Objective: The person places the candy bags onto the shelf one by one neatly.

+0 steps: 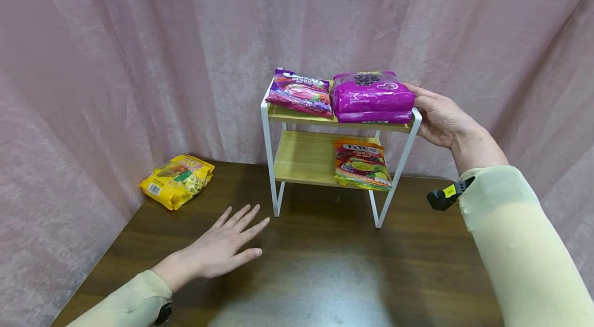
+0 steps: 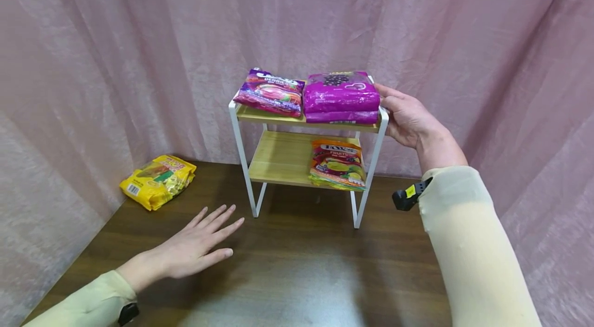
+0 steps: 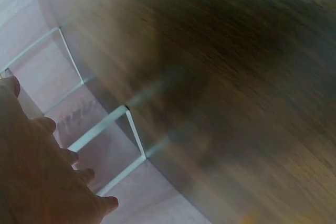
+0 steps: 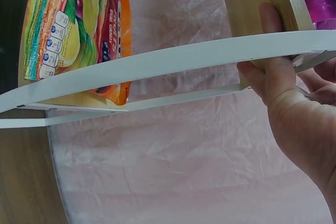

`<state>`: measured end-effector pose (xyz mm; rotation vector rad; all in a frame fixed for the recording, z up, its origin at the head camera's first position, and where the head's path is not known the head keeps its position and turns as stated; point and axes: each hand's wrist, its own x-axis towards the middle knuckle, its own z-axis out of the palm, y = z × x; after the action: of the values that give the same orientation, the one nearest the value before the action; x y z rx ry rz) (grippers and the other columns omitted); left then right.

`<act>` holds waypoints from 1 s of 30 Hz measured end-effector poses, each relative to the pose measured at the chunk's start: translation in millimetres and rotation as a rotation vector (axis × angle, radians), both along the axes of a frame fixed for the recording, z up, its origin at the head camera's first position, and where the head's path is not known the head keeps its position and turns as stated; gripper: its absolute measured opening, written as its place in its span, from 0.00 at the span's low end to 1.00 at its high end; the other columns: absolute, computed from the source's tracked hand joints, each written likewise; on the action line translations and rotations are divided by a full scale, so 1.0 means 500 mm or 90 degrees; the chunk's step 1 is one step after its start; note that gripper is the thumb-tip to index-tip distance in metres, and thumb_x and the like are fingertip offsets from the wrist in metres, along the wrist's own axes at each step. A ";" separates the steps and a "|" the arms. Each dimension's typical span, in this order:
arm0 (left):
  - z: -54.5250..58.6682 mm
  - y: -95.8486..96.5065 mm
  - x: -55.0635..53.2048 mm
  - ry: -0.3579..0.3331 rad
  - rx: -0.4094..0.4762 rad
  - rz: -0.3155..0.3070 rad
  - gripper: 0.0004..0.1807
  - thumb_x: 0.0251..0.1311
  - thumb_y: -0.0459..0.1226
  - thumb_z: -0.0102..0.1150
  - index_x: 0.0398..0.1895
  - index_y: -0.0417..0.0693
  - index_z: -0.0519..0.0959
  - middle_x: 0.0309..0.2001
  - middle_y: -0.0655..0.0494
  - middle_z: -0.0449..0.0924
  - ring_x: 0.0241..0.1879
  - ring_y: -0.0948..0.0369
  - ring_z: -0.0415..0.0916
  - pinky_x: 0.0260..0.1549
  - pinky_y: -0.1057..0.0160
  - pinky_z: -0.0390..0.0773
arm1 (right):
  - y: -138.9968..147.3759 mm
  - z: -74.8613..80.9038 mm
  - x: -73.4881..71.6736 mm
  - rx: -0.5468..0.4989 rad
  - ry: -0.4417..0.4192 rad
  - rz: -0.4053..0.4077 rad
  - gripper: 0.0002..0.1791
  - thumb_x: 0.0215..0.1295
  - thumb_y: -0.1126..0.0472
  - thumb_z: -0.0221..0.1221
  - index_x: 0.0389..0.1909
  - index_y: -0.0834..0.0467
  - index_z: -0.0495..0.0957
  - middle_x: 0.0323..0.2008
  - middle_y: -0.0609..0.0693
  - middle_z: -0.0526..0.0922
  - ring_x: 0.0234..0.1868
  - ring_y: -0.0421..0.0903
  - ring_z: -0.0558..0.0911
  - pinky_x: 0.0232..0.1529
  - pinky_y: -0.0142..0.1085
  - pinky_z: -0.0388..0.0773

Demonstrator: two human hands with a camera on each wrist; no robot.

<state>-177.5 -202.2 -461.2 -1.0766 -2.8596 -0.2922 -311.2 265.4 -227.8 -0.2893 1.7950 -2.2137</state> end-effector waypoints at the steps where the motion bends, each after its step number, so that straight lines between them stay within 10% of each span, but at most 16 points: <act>1: 0.000 -0.003 0.000 -0.002 -0.002 0.004 0.38 0.75 0.65 0.38 0.83 0.65 0.52 0.82 0.51 0.40 0.80 0.49 0.40 0.73 0.34 0.44 | 0.000 0.000 0.000 0.001 0.001 0.000 0.38 0.79 0.61 0.55 0.83 0.47 0.49 0.60 0.57 0.72 0.44 0.46 0.87 0.47 0.37 0.83; 30: -0.004 -0.122 -0.090 -0.026 -0.033 0.168 0.40 0.74 0.66 0.39 0.83 0.62 0.54 0.82 0.46 0.41 0.80 0.42 0.38 0.71 0.30 0.37 | 0.005 -0.006 0.000 -0.013 0.009 0.010 0.40 0.80 0.60 0.53 0.84 0.49 0.44 0.53 0.55 0.80 0.40 0.45 0.88 0.43 0.36 0.85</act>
<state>-222.7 -263.1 -463.2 -0.6947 -3.0142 -0.2257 -311.1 267.9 -230.7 -0.3228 1.7712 -2.2258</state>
